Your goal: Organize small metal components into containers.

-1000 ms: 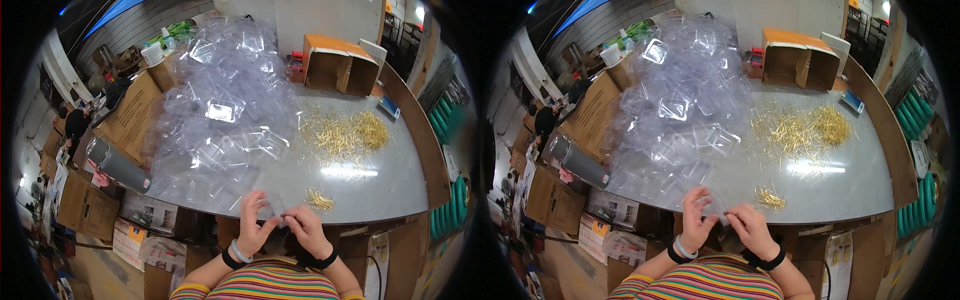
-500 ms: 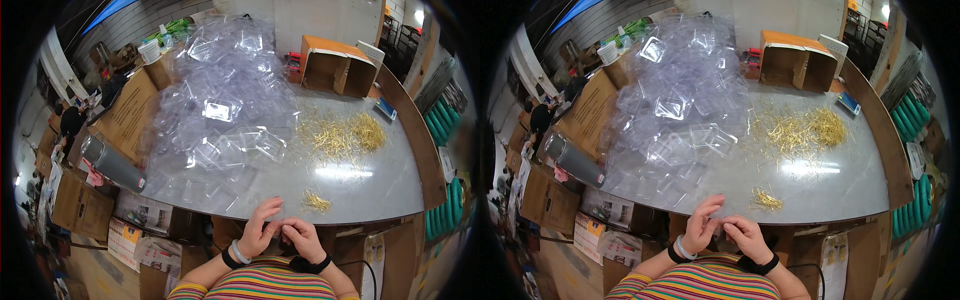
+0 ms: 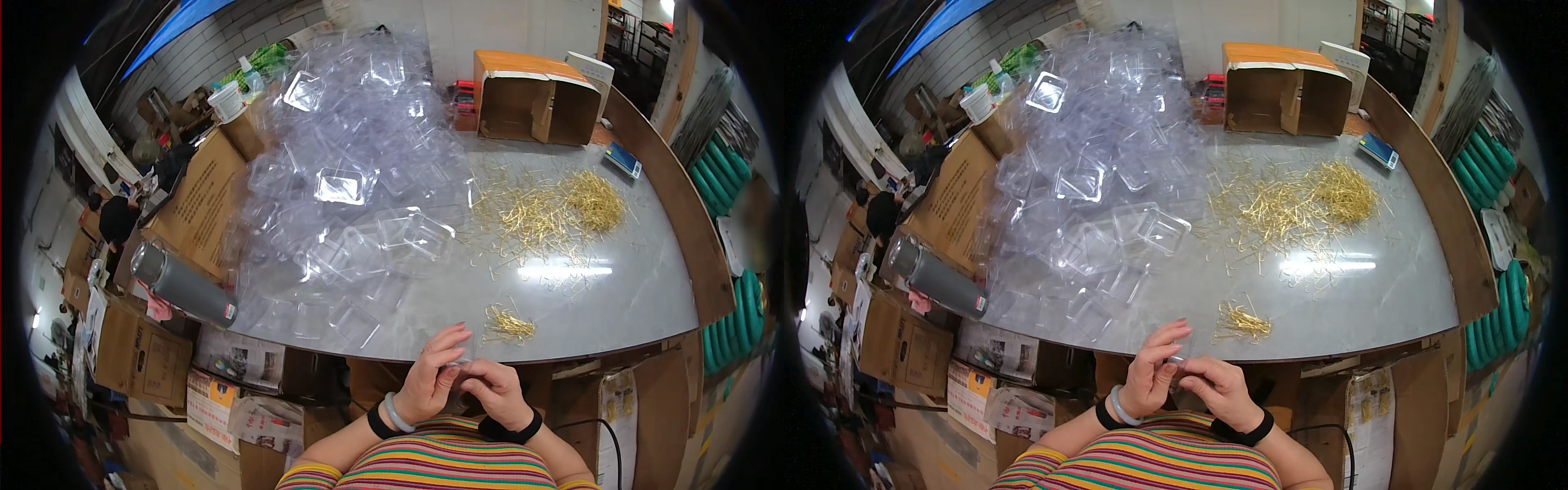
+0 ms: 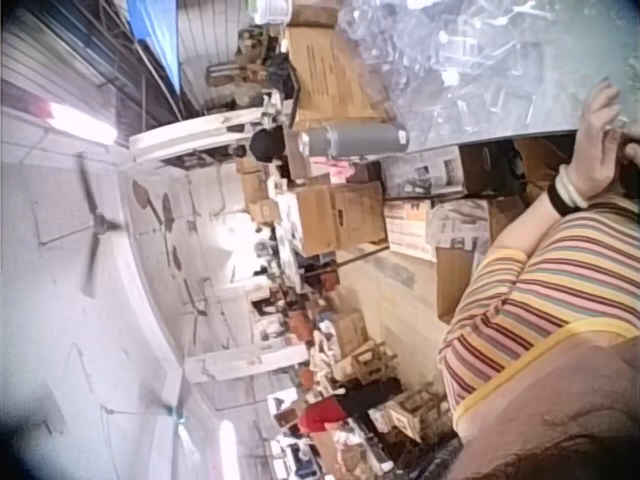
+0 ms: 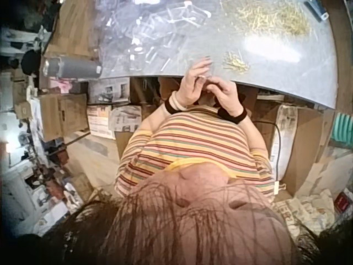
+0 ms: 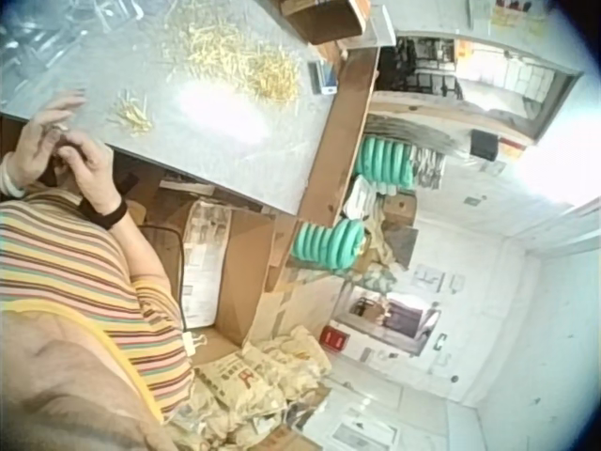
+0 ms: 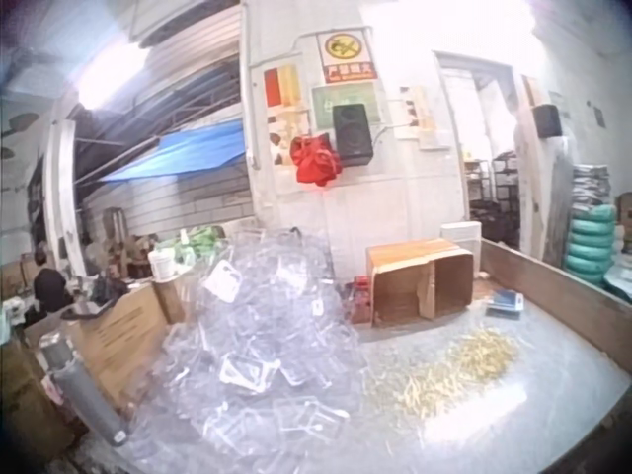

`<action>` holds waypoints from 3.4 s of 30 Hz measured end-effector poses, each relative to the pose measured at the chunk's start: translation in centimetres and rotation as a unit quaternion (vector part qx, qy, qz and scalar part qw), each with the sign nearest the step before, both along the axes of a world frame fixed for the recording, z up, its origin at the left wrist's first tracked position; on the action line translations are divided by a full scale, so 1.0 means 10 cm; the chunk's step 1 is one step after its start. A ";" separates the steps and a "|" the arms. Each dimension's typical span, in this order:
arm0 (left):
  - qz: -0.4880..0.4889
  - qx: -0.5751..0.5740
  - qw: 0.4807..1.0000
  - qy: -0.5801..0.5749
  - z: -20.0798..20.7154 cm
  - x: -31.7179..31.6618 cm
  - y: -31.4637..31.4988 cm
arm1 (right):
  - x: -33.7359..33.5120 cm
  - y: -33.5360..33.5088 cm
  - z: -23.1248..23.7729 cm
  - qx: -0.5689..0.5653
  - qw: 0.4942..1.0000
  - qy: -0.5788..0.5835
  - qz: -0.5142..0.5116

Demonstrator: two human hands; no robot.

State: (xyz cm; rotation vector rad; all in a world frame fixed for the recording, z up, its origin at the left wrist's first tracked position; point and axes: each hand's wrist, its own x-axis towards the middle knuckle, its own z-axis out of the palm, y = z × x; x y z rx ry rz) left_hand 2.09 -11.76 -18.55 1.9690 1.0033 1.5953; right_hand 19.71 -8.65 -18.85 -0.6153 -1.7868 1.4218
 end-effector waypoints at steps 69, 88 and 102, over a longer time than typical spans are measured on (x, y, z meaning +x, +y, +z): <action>-0.138 -0.627 0.653 -0.402 -0.44 -0.02 -0.29 | 0.20 0.48 -0.05 0.326 0.882 -0.302 -0.156; -0.217 -0.528 0.721 -0.394 -0.03 -0.05 -0.26 | 0.25 -0.14 0.12 0.284 0.941 -0.156 -0.102; 0.162 -0.047 0.944 0.283 0.02 0.00 0.17 | -0.03 0.33 0.08 0.263 0.923 -0.208 -0.189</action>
